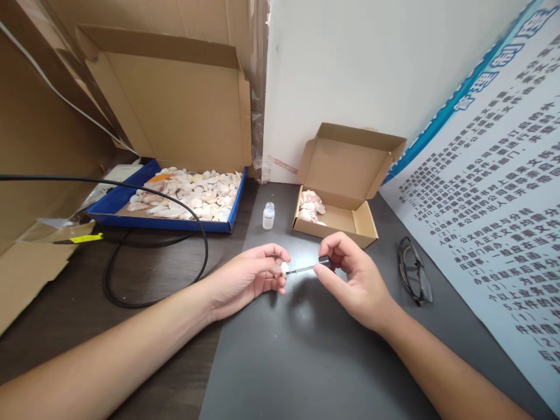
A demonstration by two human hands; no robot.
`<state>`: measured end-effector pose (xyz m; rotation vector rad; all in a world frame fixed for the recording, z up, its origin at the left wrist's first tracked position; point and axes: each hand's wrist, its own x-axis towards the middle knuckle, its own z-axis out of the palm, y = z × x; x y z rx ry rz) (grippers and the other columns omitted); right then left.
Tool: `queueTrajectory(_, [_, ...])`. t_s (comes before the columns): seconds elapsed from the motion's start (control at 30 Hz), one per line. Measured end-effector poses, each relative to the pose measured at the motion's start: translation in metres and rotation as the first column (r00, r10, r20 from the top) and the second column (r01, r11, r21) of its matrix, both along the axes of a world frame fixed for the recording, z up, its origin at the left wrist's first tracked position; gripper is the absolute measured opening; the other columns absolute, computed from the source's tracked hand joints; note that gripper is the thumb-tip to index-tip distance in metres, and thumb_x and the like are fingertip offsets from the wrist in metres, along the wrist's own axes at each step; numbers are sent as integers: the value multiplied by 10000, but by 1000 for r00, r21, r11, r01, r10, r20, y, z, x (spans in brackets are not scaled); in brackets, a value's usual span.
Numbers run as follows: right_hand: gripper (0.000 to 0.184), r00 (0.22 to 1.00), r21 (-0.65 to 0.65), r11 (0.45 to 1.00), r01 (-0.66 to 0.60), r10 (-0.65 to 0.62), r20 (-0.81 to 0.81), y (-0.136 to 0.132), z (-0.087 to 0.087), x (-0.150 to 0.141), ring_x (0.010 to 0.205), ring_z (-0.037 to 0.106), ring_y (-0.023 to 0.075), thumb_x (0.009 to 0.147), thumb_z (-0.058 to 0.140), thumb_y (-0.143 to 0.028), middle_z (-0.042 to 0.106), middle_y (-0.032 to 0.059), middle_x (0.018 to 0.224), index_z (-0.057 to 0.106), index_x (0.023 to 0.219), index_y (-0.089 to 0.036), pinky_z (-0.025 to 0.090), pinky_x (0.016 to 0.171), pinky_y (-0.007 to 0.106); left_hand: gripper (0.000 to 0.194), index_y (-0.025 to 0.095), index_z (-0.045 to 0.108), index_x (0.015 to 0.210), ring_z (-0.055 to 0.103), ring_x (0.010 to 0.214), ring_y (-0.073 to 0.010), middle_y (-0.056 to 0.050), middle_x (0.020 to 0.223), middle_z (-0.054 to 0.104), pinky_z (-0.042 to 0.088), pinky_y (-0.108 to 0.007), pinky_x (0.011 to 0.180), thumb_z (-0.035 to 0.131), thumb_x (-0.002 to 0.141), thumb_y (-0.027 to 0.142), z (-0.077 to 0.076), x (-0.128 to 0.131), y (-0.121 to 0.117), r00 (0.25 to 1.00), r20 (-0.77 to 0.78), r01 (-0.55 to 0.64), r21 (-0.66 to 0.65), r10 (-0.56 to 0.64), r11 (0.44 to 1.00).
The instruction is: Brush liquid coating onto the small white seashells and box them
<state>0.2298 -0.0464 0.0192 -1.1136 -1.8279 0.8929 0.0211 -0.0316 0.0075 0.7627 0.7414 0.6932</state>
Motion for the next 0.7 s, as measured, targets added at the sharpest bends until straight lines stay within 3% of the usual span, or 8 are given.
queueTrajectory(0.7, [123,998,11,998,59,-59,18,-1,2,-1,578,407,101,812,570,-178,430,-47,680,457,834,-222,377,527,229,108,149,563,889,540,667,-110,-11,764,554,468,-251,691,597,812,81,2,-2,-1,1000,3,10,-2,-10,1000])
